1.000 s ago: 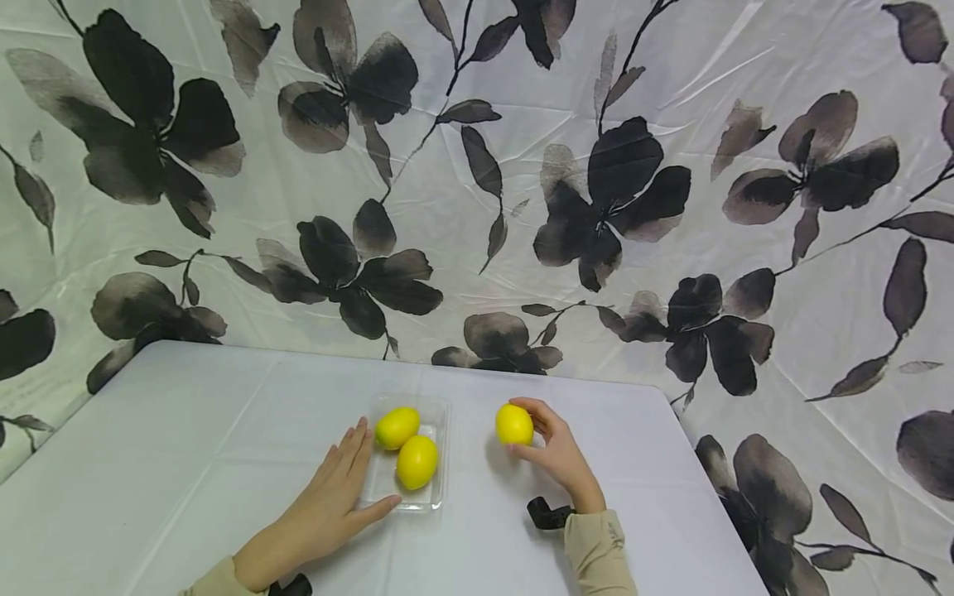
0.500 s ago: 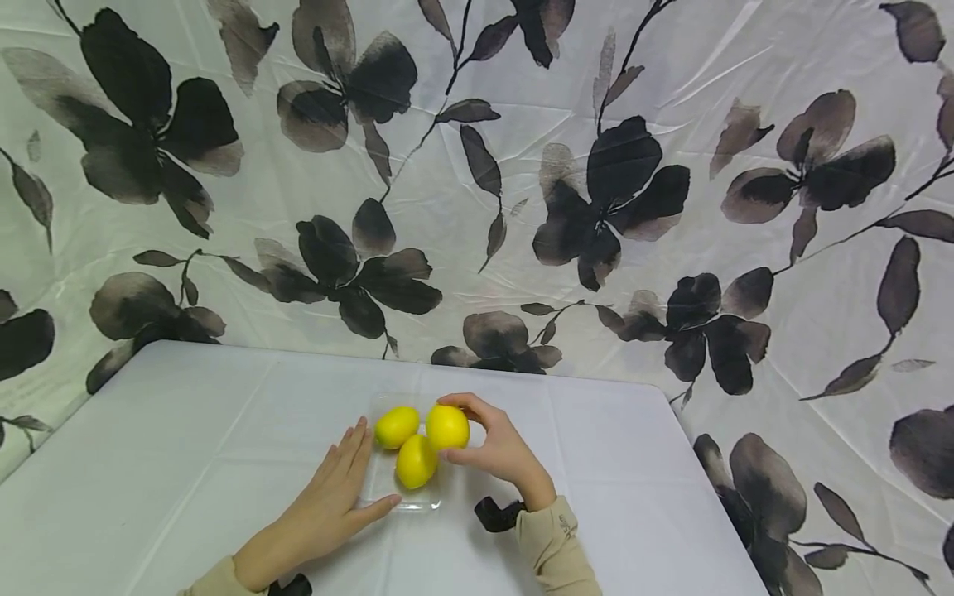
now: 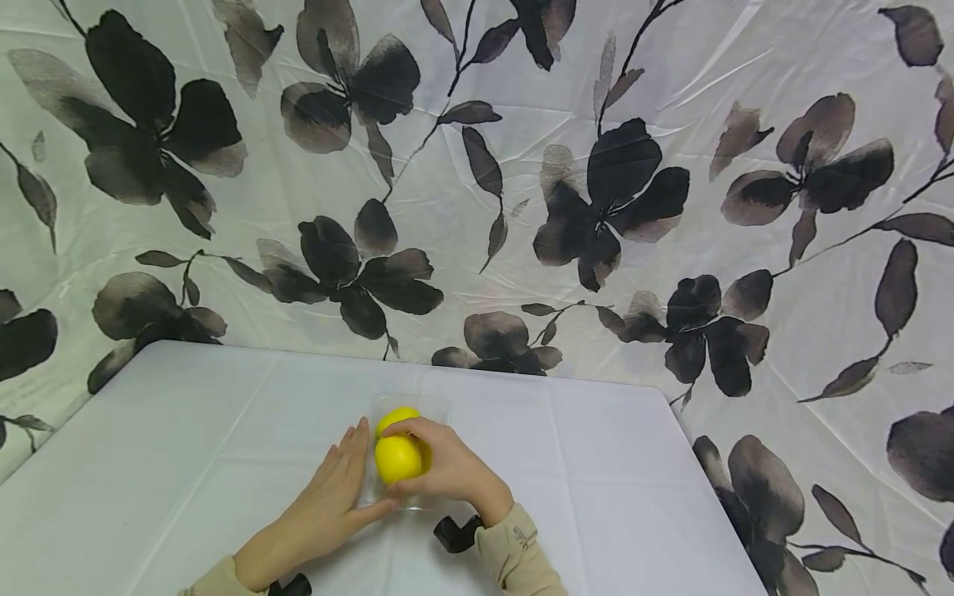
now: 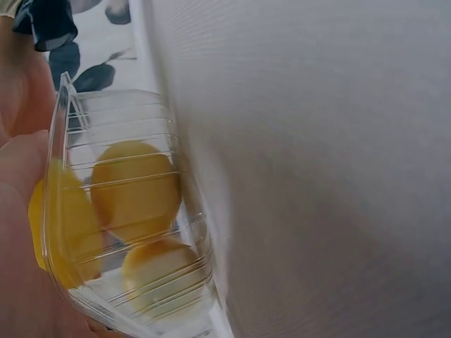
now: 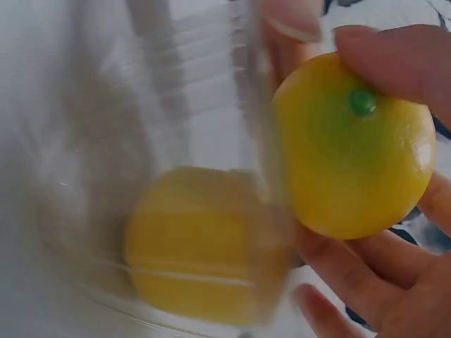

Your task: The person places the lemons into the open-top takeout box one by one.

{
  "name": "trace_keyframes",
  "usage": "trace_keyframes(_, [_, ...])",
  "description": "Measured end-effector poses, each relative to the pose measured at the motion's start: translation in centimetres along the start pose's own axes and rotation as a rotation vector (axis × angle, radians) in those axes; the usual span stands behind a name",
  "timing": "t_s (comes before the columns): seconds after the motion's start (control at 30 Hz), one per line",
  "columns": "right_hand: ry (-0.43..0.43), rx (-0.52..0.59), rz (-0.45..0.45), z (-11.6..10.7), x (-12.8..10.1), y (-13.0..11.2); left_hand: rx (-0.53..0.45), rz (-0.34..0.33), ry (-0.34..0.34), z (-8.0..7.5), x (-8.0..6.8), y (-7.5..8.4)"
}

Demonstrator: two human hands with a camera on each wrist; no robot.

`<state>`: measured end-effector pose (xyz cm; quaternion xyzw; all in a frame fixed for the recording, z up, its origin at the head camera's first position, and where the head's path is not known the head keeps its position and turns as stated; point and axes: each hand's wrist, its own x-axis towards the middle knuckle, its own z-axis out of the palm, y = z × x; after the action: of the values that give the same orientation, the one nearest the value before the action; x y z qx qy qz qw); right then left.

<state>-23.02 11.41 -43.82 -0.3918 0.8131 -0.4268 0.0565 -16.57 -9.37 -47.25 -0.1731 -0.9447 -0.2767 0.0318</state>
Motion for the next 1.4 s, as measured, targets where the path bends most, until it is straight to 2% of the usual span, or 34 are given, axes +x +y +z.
trace_keyframes(0.17, [-0.012,-0.050,-0.032,0.9,0.3,0.0,0.017,0.010,0.006,0.1,-0.2,-0.1])
trace_keyframes(0.37, [-0.004,-0.134,0.032,1.6,0.2,-0.6,0.055,0.010,-0.006,0.2,-0.3,-0.1])
trace_keyframes(0.53, [0.012,-0.203,0.089,2.4,0.3,-0.9,0.041,0.014,0.002,-0.1,-0.5,0.0])
trace_keyframes(0.73, [0.014,-0.274,0.080,3.1,0.2,-1.4,0.028,0.029,0.001,-0.3,-0.7,-0.1])
trace_keyframes(1.1, [-0.070,-0.229,0.026,2.9,-0.2,-1.4,0.039,0.042,0.013,-0.4,-0.8,-0.1])
trace_keyframes(1.4, [-0.012,-0.163,0.070,3.4,0.3,-1.0,0.040,0.043,0.028,-0.2,-0.7,-0.1])
